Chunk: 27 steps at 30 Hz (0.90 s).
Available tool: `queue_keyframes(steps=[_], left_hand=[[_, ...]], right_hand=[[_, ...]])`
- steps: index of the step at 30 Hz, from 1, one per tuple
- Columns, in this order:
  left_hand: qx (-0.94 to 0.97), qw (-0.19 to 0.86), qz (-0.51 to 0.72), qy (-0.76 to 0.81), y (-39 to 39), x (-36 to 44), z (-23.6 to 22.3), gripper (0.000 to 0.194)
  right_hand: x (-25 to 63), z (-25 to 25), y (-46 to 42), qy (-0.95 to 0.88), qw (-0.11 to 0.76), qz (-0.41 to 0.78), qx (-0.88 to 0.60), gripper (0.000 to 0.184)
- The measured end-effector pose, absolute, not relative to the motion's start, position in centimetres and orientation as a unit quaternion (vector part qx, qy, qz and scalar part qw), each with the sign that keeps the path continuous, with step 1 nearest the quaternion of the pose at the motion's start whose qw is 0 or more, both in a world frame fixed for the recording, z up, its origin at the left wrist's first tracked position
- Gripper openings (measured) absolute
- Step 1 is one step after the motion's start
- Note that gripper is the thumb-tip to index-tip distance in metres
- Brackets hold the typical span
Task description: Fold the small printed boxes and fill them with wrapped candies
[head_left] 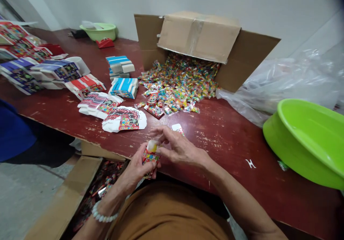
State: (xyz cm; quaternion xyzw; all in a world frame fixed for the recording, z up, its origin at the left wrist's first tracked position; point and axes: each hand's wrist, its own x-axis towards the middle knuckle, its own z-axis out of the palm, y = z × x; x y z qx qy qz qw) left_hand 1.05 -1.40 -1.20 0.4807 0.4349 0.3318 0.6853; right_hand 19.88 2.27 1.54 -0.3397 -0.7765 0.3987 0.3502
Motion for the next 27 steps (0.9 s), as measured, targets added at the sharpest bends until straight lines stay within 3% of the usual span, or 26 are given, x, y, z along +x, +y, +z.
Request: queue_keyframes(steps=[3, 7, 10, 13, 16, 19, 23, 25, 27], left_hand=[[0.471, 0.685, 0.347, 0.435, -1.6, 1.2, -1.3, 0.040], [0.418, 0.708, 0.391, 0.413, -1.8, 1.4, -1.1, 0.044], [0.316, 0.761, 0.416, 0.384, -1.4, 1.3, -0.6, 0.045], [0.259, 0.792, 0.394, 0.388, -1.0, 1.3, -0.5, 0.049], [0.271, 0.770, 0.410, 0.408, -1.0, 1.7, -0.9, 0.045], [0.298, 0.731, 0.454, 0.412, -1.2, 2.0, -1.3, 0.042], [0.259, 0.811, 0.380, 0.363, -0.9, 1.5, -0.8, 0.045], [0.232, 0.846, 0.342, 0.336, -0.6, 1.2, -0.4, 0.055], [0.219, 0.848, 0.351, 0.331, -0.5, 1.2, -0.3, 0.060]], right_hand=[[19.5, 1.3, 2.4, -0.711, 0.416, 0.412, -0.389, 0.027], [18.4, 1.1, 1.6, -0.757, 0.389, 0.343, -0.397, 0.019], [18.1, 1.1, 1.1, -0.726, 0.430, 0.337, -0.417, 0.013], [18.2, 0.5, 1.2, -0.598, 0.466, 0.459, -0.463, 0.019], [18.0, -0.5, 1.3, -0.519, 0.398, 0.623, -0.428, 0.038], [17.4, -1.3, 1.0, -0.465, 0.389, 0.696, -0.387, 0.032], [17.4, -1.3, 0.5, -0.567, 0.482, 0.550, -0.380, 0.018], [17.7, -1.0, 0.4, -0.649, 0.462, 0.476, -0.372, 0.013], [17.9, -0.8, 0.4, -0.655, 0.435, 0.484, -0.384, 0.014]])
